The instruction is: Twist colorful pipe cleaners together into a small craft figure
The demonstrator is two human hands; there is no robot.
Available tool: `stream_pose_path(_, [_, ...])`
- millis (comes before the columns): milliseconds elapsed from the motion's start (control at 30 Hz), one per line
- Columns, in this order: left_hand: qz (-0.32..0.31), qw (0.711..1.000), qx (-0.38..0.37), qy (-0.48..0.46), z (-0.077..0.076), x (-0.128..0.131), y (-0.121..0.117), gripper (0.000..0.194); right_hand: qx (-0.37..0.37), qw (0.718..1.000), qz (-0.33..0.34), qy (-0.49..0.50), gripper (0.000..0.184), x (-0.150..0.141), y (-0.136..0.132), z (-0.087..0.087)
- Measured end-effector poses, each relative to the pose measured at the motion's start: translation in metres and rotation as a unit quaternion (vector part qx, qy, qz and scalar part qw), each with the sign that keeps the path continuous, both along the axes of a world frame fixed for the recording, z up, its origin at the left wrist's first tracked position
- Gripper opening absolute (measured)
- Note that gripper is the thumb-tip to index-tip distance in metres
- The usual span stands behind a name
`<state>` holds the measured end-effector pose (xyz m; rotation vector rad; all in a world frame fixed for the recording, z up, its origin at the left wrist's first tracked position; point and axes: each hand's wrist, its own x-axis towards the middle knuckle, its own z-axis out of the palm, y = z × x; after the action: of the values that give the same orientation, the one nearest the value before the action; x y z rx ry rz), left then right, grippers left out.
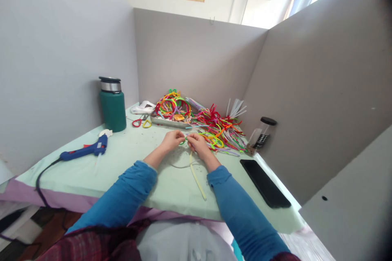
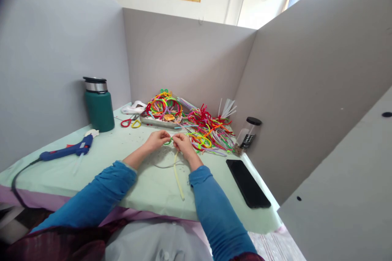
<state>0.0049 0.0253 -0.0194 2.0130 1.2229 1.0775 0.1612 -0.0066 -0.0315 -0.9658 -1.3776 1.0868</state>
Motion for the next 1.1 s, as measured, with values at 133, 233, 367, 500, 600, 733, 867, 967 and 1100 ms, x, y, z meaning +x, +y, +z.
stream_pose_path(133, [0.0, 1.0, -0.007, 0.002, -0.0013, -0.0013, 0.0021, 0.019, 0.002, 1.0, 0.002, 0.0, 0.021, 0.0005, -0.0001, -0.0003])
stream_pose_path(233, [-0.008, 1.0, -0.014, -0.009, -0.0019, -0.0021, 0.0043, 0.021, 0.004, 1.0, 0.004, 0.0, 0.02, 0.0007, 0.0001, -0.0004])
stream_pose_path(367, [-0.019, 0.998, -0.057, -0.031, -0.0013, -0.0025, 0.004, 0.027, 0.002, 1.0, 0.003, -0.004, 0.019, 0.0004, -0.0011, 0.0004])
stream_pose_path(500, [-0.028, 0.992, -0.118, -0.043, 0.0003, -0.0027, 0.0009, 0.032, 0.005, 1.0, 0.001, -0.01, 0.019, 0.0001, -0.0028, 0.0012])
stream_pose_path(600, [-0.029, 0.989, -0.136, -0.044, -0.0004, -0.0028, 0.0008, 0.032, 0.007, 1.0, 0.001, -0.013, 0.02, 0.0003, -0.0022, 0.0005])
stream_pose_path(733, [-0.031, 0.99, -0.131, -0.035, -0.0027, -0.0032, 0.0027, 0.032, 0.005, 1.0, 0.005, -0.017, 0.02, 0.0007, -0.0005, -0.0012])
stream_pose_path(867, [-0.026, 0.994, -0.11, -0.012, -0.0035, -0.0036, 0.0035, 0.033, 0.004, 1.0, 0.005, -0.018, 0.02, 0.0006, -0.0009, -0.0013])
stream_pose_path(967, [-0.026, 0.996, -0.09, 0.002, -0.003, -0.0039, 0.0034, 0.033, 0.003, 1.0, 0.002, -0.015, 0.02, 0.0005, -0.0015, -0.0009])
stream_pose_path(1100, [-0.029, 0.997, -0.074, 0.016, -0.0016, -0.0041, 0.0021, 0.031, 0.003, 1.0, 0.0, -0.014, 0.02, 0.0006, -0.0008, -0.0014])
